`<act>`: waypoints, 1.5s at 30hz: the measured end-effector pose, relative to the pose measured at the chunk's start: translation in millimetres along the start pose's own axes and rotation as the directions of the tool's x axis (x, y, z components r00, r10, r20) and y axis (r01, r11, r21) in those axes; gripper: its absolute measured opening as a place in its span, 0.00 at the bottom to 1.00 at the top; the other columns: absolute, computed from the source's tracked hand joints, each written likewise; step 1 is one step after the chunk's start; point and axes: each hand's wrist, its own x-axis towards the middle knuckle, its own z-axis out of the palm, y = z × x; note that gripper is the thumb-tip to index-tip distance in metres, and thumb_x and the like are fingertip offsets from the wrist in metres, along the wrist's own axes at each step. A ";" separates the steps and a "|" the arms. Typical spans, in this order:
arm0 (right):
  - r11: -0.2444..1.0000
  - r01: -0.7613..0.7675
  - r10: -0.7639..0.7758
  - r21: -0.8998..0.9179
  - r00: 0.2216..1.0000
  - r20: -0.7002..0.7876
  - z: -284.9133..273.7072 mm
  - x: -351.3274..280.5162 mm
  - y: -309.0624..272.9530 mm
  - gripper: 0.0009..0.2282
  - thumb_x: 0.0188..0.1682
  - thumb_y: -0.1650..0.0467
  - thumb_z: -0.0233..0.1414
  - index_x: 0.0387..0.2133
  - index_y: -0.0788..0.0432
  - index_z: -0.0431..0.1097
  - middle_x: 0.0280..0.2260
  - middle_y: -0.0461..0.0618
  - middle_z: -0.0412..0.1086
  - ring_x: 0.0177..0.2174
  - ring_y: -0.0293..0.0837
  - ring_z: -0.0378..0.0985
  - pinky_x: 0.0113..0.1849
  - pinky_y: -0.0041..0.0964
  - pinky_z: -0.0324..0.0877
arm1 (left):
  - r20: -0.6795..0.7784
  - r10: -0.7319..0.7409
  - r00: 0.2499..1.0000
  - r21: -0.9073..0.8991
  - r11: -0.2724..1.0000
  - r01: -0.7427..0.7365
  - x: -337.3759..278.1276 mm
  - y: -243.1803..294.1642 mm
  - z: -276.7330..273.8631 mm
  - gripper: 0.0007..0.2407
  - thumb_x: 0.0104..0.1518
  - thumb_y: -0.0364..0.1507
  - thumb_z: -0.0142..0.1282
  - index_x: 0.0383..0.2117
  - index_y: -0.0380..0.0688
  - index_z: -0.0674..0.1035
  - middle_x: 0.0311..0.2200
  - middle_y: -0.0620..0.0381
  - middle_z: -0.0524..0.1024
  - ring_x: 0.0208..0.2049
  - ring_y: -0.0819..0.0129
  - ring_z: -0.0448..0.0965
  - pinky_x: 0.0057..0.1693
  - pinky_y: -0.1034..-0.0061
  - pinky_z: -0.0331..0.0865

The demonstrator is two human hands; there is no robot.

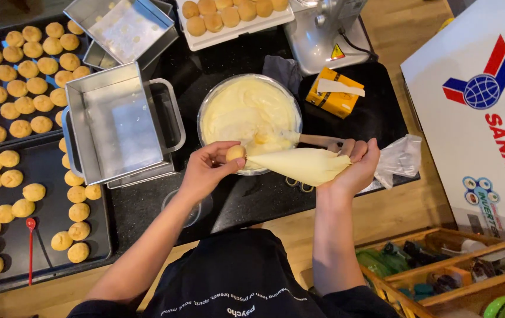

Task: Filling cream puffs with cream using a piping bag and arranging them in a tray

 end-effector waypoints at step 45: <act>1.000 0.008 -0.009 0.007 0.999 0.038 -22.8 -16.8 -61.0 0.24 0.55 0.56 0.43 0.08 0.47 0.50 0.12 0.41 0.47 0.15 0.39 0.52 0.26 0.32 0.56 | 0.588 0.080 0.804 0.742 0.342 -0.577 9.3 -40.0 17.7 0.17 0.45 0.23 0.60 0.44 0.45 0.80 0.47 0.47 0.70 0.49 0.41 0.77 0.49 0.54 0.78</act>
